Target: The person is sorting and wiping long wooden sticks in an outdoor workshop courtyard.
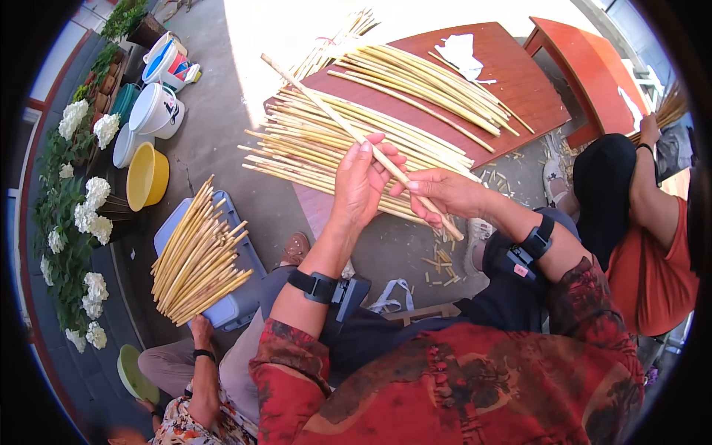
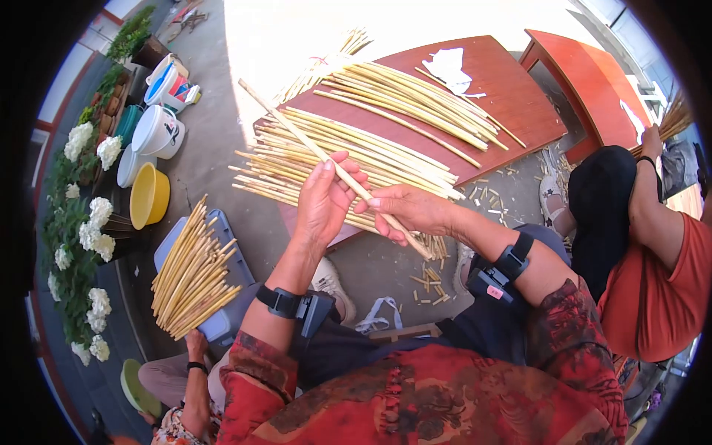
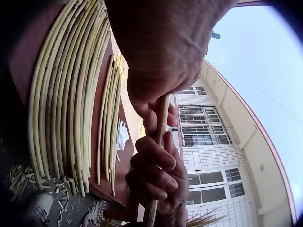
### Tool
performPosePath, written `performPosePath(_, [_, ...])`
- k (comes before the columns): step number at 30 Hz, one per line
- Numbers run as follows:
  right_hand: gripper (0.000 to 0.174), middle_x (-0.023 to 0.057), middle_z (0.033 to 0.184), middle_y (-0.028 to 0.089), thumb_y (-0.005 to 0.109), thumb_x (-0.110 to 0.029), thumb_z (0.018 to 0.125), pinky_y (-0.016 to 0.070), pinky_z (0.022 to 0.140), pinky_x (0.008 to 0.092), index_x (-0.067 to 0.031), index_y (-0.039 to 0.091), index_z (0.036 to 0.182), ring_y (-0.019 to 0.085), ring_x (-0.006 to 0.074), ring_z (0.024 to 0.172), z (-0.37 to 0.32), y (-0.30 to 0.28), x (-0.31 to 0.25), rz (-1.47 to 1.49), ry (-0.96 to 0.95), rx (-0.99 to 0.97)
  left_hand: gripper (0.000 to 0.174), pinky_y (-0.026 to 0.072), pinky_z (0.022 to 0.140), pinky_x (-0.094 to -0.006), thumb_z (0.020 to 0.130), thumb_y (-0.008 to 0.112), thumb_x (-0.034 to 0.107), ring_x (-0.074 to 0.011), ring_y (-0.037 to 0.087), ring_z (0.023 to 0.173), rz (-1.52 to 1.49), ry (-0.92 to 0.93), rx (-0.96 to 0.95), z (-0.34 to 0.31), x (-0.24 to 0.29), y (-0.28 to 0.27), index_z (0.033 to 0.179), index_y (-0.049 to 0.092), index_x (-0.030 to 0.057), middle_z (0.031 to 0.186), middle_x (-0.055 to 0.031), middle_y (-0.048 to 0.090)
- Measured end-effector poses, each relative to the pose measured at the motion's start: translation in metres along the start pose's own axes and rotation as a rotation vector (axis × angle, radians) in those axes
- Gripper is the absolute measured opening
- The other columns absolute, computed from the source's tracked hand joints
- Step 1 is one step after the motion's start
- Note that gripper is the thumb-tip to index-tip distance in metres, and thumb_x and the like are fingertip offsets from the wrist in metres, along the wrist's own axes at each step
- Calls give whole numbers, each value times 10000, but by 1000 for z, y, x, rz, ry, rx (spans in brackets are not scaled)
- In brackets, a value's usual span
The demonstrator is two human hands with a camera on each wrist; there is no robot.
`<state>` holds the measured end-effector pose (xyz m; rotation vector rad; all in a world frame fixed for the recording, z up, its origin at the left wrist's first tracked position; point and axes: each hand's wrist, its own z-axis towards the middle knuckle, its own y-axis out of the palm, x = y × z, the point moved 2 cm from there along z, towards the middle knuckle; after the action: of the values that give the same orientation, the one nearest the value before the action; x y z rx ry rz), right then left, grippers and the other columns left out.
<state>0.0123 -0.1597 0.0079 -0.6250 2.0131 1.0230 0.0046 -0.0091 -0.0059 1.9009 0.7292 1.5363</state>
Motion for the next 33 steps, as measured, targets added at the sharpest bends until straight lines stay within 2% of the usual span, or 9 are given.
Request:
performPosePath(2, [364,27,623,500,371,-299,916,407,418,226,5,445,1102,468,90,462,4,3,-1,143,-15,7,260,505,712,-348,889,445,199,-221,572,827,44,-3,8,3,3,-4,1049,439,-5,881,-106,542])
performPosePath(5, [349,29,628,504,368,-298,916,412,417,230,-2,461,1074,468,86,461,9,2,-1,99,9,42,203,509,702,-356,868,490,185,-233,581,822,86,62,105,6,8,-12,973,470,12,854,-114,556])
performPosePath(14, [309,22,649,506,372,-274,917,435,446,229,-21,500,1041,493,80,491,3,-1,9,-19,77,-20,161,523,652,-348,860,501,152,-239,604,746,90,174,255,5,29,-32,915,485,2,800,-118,572])
performPosePath(20, [302,8,662,496,360,-266,919,434,460,222,-31,500,1046,488,71,504,-2,2,8,-227,23,12,158,503,674,-291,840,543,172,-167,588,741,129,199,288,7,27,-36,917,507,39,784,-66,579])
performPosePath(22, [303,2,655,487,354,-267,920,427,455,218,-30,501,1039,481,66,501,0,6,10,-331,-41,29,154,488,613,-256,840,546,172,-151,585,724,140,224,261,9,22,-32,916,506,44,781,-61,578])
performPosePath(25, [300,-23,626,437,346,-281,921,365,413,192,-40,511,990,414,44,471,7,2,15,-217,-39,173,146,465,559,-232,843,541,161,-144,577,704,180,132,191,7,3,-18,917,504,41,782,-65,577])
performPosePath(27, [301,-40,604,383,352,-303,919,286,378,176,-52,517,939,329,32,439,12,-4,16,-100,14,270,130,456,539,-226,847,531,140,-143,572,697,165,68,100,3,-13,-8,918,503,35,787,-75,577])
performPosePath(29, [299,-43,601,370,353,-307,919,262,373,174,-58,517,927,303,28,432,11,-4,13,-80,21,259,126,454,536,-226,847,530,135,-143,571,697,146,42,32,2,-13,-3,917,503,34,789,-77,577])
performPosePath(33, [322,-32,597,371,362,-330,914,252,366,177,-51,519,951,294,33,418,9,-5,5,-93,19,179,101,447,493,-222,845,523,102,-148,582,685,158,90,142,6,1,-8,895,501,17,769,-96,574])
